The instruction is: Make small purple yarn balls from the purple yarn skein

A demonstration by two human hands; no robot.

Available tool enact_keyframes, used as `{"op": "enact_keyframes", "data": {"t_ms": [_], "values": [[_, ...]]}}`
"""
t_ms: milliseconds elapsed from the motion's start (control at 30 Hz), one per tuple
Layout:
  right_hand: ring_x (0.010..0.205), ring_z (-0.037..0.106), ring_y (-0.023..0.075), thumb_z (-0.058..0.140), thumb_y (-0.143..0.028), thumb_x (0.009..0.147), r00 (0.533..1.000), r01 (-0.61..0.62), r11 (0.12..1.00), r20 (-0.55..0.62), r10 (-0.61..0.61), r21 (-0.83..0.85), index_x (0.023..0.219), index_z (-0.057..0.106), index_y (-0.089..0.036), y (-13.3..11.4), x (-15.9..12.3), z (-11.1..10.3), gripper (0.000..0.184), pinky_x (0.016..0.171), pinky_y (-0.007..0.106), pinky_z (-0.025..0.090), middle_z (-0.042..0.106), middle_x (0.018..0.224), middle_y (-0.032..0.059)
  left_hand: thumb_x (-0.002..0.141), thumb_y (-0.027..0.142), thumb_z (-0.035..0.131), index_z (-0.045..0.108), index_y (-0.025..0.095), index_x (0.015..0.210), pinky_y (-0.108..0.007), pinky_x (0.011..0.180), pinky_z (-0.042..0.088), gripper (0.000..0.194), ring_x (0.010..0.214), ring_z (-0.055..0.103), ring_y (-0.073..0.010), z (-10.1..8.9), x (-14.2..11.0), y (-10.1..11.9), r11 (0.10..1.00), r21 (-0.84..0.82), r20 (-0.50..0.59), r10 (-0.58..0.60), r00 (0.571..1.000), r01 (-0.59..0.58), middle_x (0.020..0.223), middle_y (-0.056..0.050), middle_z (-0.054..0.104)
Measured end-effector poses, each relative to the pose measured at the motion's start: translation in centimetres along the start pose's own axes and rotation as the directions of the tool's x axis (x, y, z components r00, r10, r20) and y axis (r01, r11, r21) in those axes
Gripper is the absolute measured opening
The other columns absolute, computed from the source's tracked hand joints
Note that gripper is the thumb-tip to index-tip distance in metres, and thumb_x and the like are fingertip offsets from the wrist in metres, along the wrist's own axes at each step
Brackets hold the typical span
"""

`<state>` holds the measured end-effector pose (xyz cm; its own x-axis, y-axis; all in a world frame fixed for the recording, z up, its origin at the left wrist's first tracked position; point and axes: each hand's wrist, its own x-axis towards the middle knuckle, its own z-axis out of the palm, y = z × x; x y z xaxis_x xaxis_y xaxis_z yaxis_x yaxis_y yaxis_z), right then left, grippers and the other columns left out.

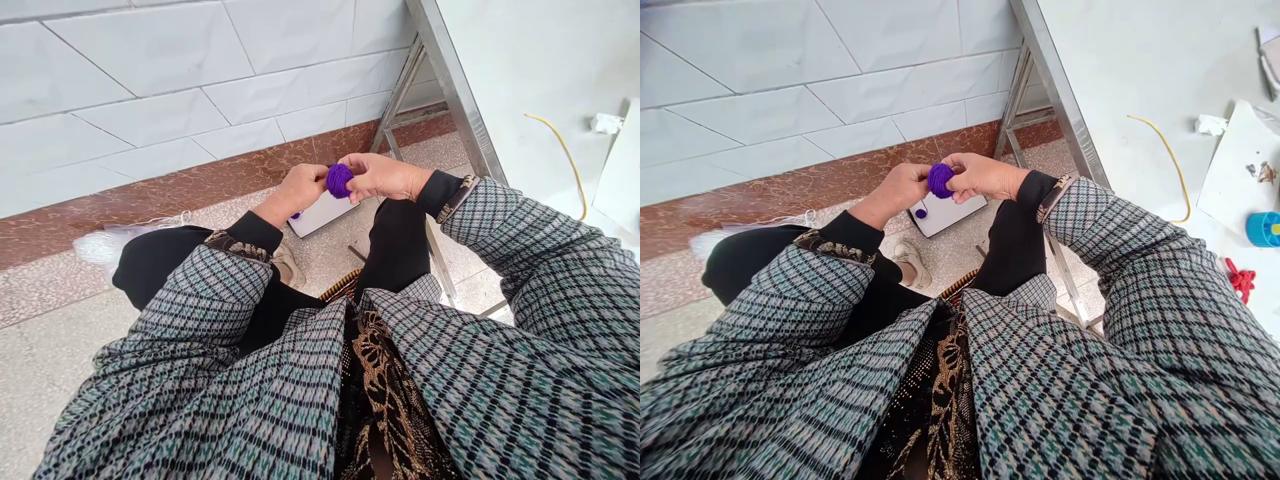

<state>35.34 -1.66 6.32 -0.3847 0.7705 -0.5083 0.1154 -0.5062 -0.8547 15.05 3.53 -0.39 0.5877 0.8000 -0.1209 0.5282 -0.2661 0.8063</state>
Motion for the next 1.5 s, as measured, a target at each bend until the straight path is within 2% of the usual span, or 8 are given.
{"op": "enact_keyframes", "data": {"t_ms": [133,333,500,667,867,1100,1333,1500], "values": [[0.065,0.059,0.0083,0.078,-0.001,0.085,0.994,0.032,0.999,-0.103,-0.034,-0.021,0.102,0.054,-0.021,0.3,0.5,-0.3,0.036,0.06,0.017,0.058,0.066,0.088,-0.0026,0.089,0.026,0.061,0.077,0.017,0.084,-0.029,0.072,0.042,0.019,0.071,0.057,-0.0174,0.7,-0.1,0.0,1.0,0.009,0.031,0.004,1.0,-0.004,0.065,0.0,0.065],[0.062,0.052,0.0087,0.083,-0.007,0.085,0.981,0.028,0.956,-0.176,-0.083,-0.291,0.102,0.053,-0.022,1.7,1.7,-2.3,0.038,0.048,0.015,0.045,0.059,0.082,-0.0039,0.088,0.026,0.061,0.08,0.017,0.084,-0.03,0.074,0.045,0.021,0.067,0.057,-0.0155,0.3,-1.2,1.9,0.99,0.026,0.409,0.117,0.905,-0.139,0.071,-0.002,0.069],[0.063,0.055,0.0114,0.088,-0.011,0.079,0.998,-0.06,0.899,-0.009,0.063,-0.434,0.099,0.064,-0.021,2.0,1.2,-2.4,0.032,0.05,0.02,0.048,0.062,0.079,-0.0011,0.089,0.026,0.058,0.08,0.015,0.089,-0.031,0.08,0.047,0.024,0.079,0.062,-0.0175,-1.7,-1.2,2.1,0.986,0.059,0.16,0.143,0.977,-0.154,0.089,-0.006,0.077],[0.069,0.058,0.0101,0.083,-0.007,0.08,0.99,-0.02,0.944,0.126,0.065,-0.331,0.099,0.067,-0.02,1.1,0.5,-1.3,0.028,0.06,0.018,0.053,0.066,0.088,-0.0006,0.089,0.027,0.06,0.077,0.016,0.085,-0.03,0.078,0.047,0.02,0.078,0.062,-0.0181,-1.7,-0.2,0.2,0.993,0.062,0.018,0.101,0.995,-0.102,0.083,-0.006,0.074],[0.065,0.057,0.0084,0.076,-0.003,0.086,0.998,0.002,0.991,-0.06,-0.01,-0.133,0.104,0.06,-0.021,0.3,0.4,-0.4,0.03,0.06,0.017,0.055,0.065,0.09,-0.0012,0.09,0.032,0.06,0.075,0.016,0.087,-0.028,0.072,0.045,0.022,0.069,0.056,-0.0158,0.7,-0.3,0.2,0.995,0.052,0.193,0.075,0.978,-0.087,0.069,-0.001,0.066],[0.058,0.055,0.0092,0.078,-0.006,0.091,0.951,-0.079,0.965,-0.311,-0.004,-0.252,0.097,0.055,-0.021,0.4,1.0,-1.1,0.029,0.052,0.016,0.052,0.059,0.078,-0.0019,0.094,0.029,0.054,0.078,0.018,0.09,-0.027,0.076,0.047,0.027,0.069,0.059,-0.0143,1.0,-1.3,2.0,0.966,0.009,0.469,0.223,0.855,-0.258,0.071,0.0,0.068],[0.059,0.058,0.0117,0.089,-0.016,0.086,0.986,-0.168,0.889,-0.054,0.161,-0.427,0.101,0.066,-0.02,0.9,0.5,-1.4,0.027,0.051,0.019,0.053,0.059,0.07,-0.0024,0.092,0.024,0.056,0.078,0.016,0.09,-0.034,0.09,0.052,0.024,0.089,0.067,-0.0196,-1.5,-0.9,1.7,0.976,0.053,0.025,0.21,0.977,-0.211,0.093,-0.007,0.077],[0.063,0.06,0.009,0.083,-0.008,0.086,0.992,-0.102,0.966,0.052,0.118,-0.238,0.107,0.067,-0.02,-0.1,-0.2,-0.3,0.028,0.06,0.018,0.059,0.064,0.081,-0.0025,0.092,0.023,0.058,0.077,0.016,0.088,-0.031,0.086,0.051,0.02,0.087,0.066,-0.0191,-1.2,0.0,0.3,0.99,0.073,-0.058,0.124,0.991,-0.119,0.086,-0.005,0.076]]}}
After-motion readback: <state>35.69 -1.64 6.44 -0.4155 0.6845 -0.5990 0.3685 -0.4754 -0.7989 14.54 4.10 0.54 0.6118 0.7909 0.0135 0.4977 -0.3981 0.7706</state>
